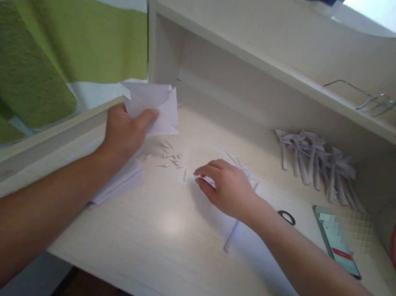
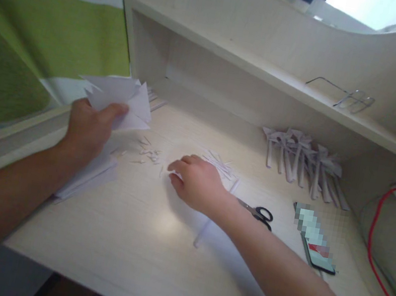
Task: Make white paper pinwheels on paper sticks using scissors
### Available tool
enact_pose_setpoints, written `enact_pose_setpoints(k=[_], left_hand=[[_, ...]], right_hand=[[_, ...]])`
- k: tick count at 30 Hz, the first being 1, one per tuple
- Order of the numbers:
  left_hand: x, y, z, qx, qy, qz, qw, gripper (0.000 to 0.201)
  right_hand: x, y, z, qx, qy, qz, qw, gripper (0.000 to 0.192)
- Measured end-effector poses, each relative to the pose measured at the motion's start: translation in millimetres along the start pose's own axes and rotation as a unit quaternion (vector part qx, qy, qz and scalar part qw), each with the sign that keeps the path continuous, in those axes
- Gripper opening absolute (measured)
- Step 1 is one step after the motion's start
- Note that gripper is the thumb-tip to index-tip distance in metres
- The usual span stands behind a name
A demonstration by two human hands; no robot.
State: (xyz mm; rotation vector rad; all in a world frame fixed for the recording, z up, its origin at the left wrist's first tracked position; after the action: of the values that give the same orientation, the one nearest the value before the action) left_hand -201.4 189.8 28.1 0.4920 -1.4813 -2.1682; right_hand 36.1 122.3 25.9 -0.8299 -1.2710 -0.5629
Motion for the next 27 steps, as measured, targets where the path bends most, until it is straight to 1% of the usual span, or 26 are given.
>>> enact_pose_setpoints(k=[2, 4, 6, 9, 10, 12, 15, 17, 20, 22, 25, 27], left_hand=[[2.1, -2, 2, -0.002, 0.002, 0.008, 1.0, 0.02], [4.4, -3, 4, -0.006, 0.005, 0.015, 1.0, 0.02], [5.9, -3, 5, -0.011, 0.006, 0.017, 1.0, 0.019], [5.6, -2, 7, -0.014, -0.002, 0.015, 1.0, 0.017], [5.2, -3, 7, -0.012, -0.005, 0.014, 1.0, 0.017], [4.4, -3, 7, -0.008, -0.01, 0.012, 1.0, 0.016], [4.2, -1, 8, -0.007, -0.011, 0.007, 1.0, 0.017], [3.3, 0, 8, -0.011, -0.015, 0.007, 1.0, 0.017], [2.5, -1, 8, -0.008, -0.02, 0.02, 1.0, 0.016], [2.7, -2, 7, -0.003, -0.018, 0.032, 0.999, 0.019], [1.2, -3, 4, 0.003, -0.025, 0.046, 0.999, 0.021], [-3.6, -2, 0, 0.007, -0.048, 0.056, 0.997, 0.019]], right_hand=[[-10, -4, 29, -0.004, 0.011, 0.028, 1.0, 0.024], [-19, -10, 50, -0.001, 0.014, 0.047, 0.999, 0.026], [-24, -21, 63, 0.023, 0.015, 0.051, 0.998, 0.027], [-27, -35, 72, 0.049, -0.003, 0.033, 0.998, 0.027], [-26, -36, 73, 0.042, -0.011, 0.027, 0.999, 0.027], [-23, -29, 72, -0.002, -0.024, 0.02, 1.0, 0.024], [-19, -6, 62, -0.092, -0.041, 0.013, 0.995, 0.016], [-23, 5, 55, -0.119, -0.059, 0.014, 0.991, 0.015], [-31, 12, 48, -0.126, -0.077, 0.03, 0.989, 0.013], [-33, 11, 46, -0.12, -0.074, 0.045, 0.989, 0.013], [-26, 10, 41, -0.106, -0.054, 0.069, 0.991, 0.013], [-16, 14, 32, -0.107, -0.029, 0.095, 0.989, 0.012]])
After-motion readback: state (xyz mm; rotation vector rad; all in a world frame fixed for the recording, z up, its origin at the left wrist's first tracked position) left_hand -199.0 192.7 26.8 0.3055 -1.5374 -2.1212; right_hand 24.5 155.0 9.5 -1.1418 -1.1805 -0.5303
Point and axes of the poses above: each hand's wrist, its own z-axis towards the middle knuckle, its own x-axis out of the back of the hand, y = z × x, the point moved 10 cm from there along z, towards the middle knuckle, and after that the axes turned 5 degrees about z, right-handed, at the moved point
